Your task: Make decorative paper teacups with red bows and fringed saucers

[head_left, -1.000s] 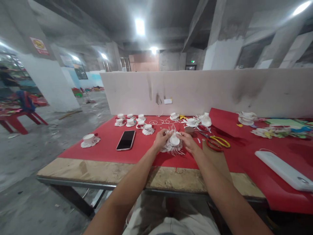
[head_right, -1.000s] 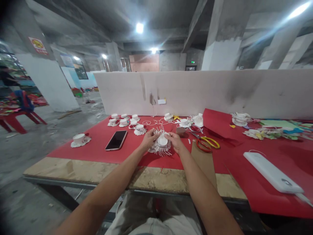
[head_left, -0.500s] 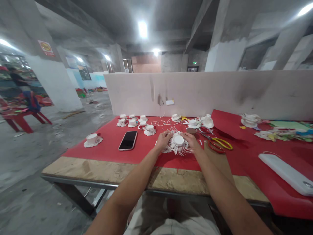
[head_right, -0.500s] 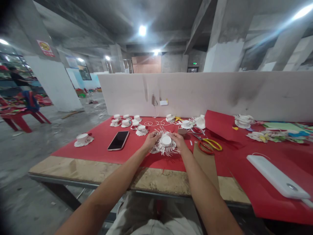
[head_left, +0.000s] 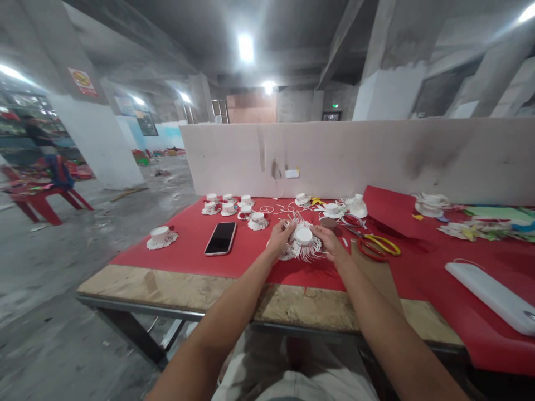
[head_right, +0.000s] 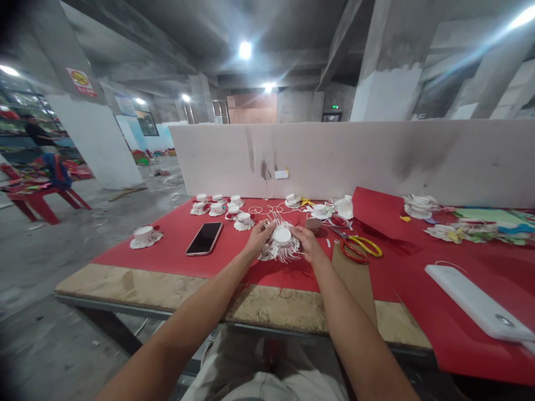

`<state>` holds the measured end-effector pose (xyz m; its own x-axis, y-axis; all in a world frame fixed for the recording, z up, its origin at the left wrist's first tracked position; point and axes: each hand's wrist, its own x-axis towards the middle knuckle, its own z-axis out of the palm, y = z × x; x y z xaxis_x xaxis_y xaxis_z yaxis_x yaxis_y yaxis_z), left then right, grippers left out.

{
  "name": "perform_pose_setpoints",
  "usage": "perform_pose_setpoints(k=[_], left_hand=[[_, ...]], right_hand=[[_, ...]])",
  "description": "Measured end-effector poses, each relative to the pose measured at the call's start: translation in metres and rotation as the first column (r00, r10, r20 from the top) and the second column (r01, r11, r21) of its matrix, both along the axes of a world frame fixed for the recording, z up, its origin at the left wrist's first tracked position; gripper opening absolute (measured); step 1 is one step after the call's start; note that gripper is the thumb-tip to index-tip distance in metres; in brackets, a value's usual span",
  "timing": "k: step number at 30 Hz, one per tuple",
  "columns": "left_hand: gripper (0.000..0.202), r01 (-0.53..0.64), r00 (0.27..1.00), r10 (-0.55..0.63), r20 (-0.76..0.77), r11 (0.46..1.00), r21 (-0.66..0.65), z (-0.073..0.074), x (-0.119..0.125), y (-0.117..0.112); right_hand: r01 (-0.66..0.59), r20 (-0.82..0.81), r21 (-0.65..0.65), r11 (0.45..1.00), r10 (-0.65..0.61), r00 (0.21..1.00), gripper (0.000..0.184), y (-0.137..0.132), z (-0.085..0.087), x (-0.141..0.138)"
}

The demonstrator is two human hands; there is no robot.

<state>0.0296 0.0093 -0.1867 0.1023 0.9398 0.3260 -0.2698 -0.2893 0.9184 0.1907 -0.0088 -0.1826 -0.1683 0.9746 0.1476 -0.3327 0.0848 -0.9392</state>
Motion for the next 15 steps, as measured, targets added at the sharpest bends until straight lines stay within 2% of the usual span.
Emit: perform_pose_setpoints(k=[3,9,15], left_hand=[[0.040,0.052,0.999,-0.053,-0.003,0.999,-0.006,0.0001,-0.0013,0.0014],[0.040,0.015,0.999,-0.014,0.044,1.000,-0.006,0.0030,-0.0043,0.0047],[0.039,0.027,0.999,-0.027,0.028,0.999,-0.033,0.0018,-0.0025,0.0006]], right_hand=[[0.016,-0.012,0.006,1.000,-0.016,1.000,0.039,-0.0009,0.0020,0.0008],[0.023,0.006,0.003,1.000,-0.023,1.000,0.038,0.0008,-0.0003,0.0016],[0.128,-0.012,0.033,0.991,-0.128,0.992,0.036,0.0063,-0.0024,0.0000]])
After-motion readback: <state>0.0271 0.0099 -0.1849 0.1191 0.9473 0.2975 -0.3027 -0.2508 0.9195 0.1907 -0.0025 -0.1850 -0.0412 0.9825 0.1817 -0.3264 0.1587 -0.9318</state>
